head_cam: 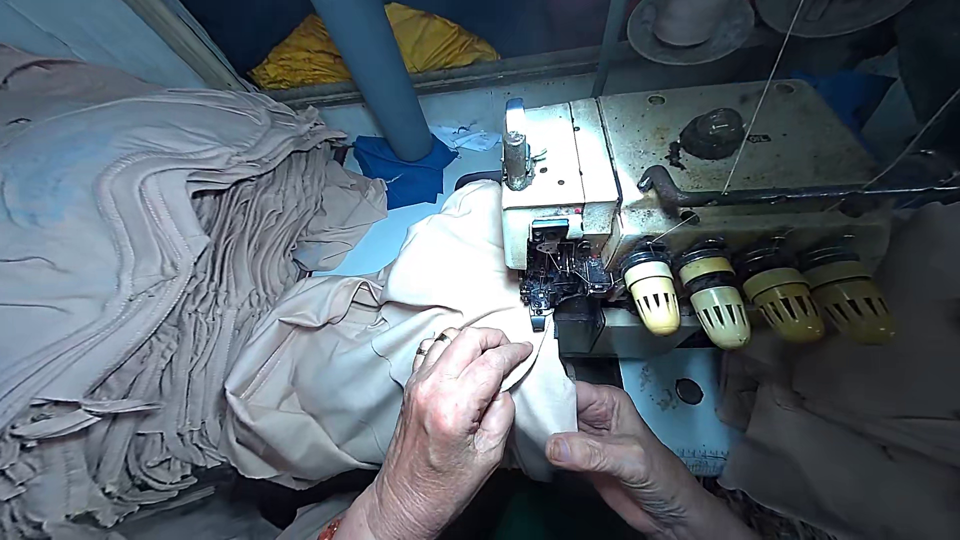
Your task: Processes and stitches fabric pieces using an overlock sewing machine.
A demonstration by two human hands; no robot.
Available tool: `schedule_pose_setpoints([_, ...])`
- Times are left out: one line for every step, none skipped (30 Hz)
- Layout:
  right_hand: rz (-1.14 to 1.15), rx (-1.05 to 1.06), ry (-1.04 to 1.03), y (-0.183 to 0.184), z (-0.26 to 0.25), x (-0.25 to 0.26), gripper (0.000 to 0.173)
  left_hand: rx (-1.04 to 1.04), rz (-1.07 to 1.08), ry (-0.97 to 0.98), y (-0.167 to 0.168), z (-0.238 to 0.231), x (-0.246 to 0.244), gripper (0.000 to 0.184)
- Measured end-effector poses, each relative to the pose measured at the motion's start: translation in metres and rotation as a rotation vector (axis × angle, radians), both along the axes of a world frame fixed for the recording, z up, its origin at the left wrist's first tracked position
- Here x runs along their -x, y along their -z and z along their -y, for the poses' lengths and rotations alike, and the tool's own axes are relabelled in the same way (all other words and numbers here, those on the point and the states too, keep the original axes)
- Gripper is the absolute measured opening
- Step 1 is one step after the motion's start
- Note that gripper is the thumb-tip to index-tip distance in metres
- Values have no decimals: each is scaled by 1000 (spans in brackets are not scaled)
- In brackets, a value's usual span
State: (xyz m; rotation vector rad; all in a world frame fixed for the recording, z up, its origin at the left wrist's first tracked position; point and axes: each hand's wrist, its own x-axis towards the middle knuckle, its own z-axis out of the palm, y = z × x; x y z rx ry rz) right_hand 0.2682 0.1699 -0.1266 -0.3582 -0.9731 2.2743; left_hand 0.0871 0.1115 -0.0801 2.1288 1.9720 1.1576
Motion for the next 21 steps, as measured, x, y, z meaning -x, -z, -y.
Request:
schedule_pose_setpoints([29,0,29,-2,1,0,24,-1,-4,-2,0,1,0,31])
schedule_pose_setpoints([60,14,50,-5,3,0,27,-2,-6,-4,0,1,0,31])
schedule_pose_setpoints([77,24,57,-6,4,0,30,-2,-10,-7,0,3,0,32])
schedule_pose_setpoints([78,28,56,-6,5,-1,32,0,-14,-9,1,4,0,33])
schedule_pose_setpoints([67,26,58,-5,5,-1,31,1,-15,-9,1,6,1,33])
schedule_pose_setpoints([51,11,66,-3,6,-1,27,3,-18,-8,2,7,1,33])
schedule_pose_setpoints([36,-14,81,-1,6,-2,20,4,-23,-9,2,8,1,32])
schedule_pose_setpoints([37,-30,100,1,6,-2,14,3,-24,-7,2,9,1,32])
schedule_pose_setpoints([42,-40,112,3,6,-3,11,1,-32,-7,2,9,2,32])
schedule_pose_setpoints([53,-43,118,3,6,-4,10,-1,-36,-5,3,10,2,32])
schedule_pose_setpoints([69,-41,118,1,7,-5,9,1,-39,0,3,11,2,32])
schedule_pose_setpoints([92,-39,113,0,7,-6,12,2,-47,1,3,12,3,32])
schedule_pose_setpoints([105,-42,108,-1,8,-7,15,-2,-54,3,3,13,4,32])
schedule_pose_setpoints([111,-45,107,-1,9,-7,16,-7,-64,9,4,13,4,33])
schedule_pose_setpoints([114,-37,107,-1,10,-7,15,-15,-77,15,5,15,5,32])
schedule_pose_setpoints([111,-22,101,0,11,-7,15,-26,-93,19,6,16,5,32])
schedule_pose_setpoints([107,-21,93,2,12,-7,17,-37,-113,17,7,18,5,31])
schedule_pose_setpoints([99,-29,86,3,13,-7,20,-50,-131,12,8,20,5,31])
schedule_pose_setpoints([90,-51,80,5,14,-8,24,-68,-137,8,8,22,5,30])
schedule_pose_setpoints([80,-72,78,6,14,-8,30,-92,-134,5,8,25,6,28])
schedule_pose_setpoints([67,-89,75,6,14,-8,34,-112,-122,3,7,27,6,26])
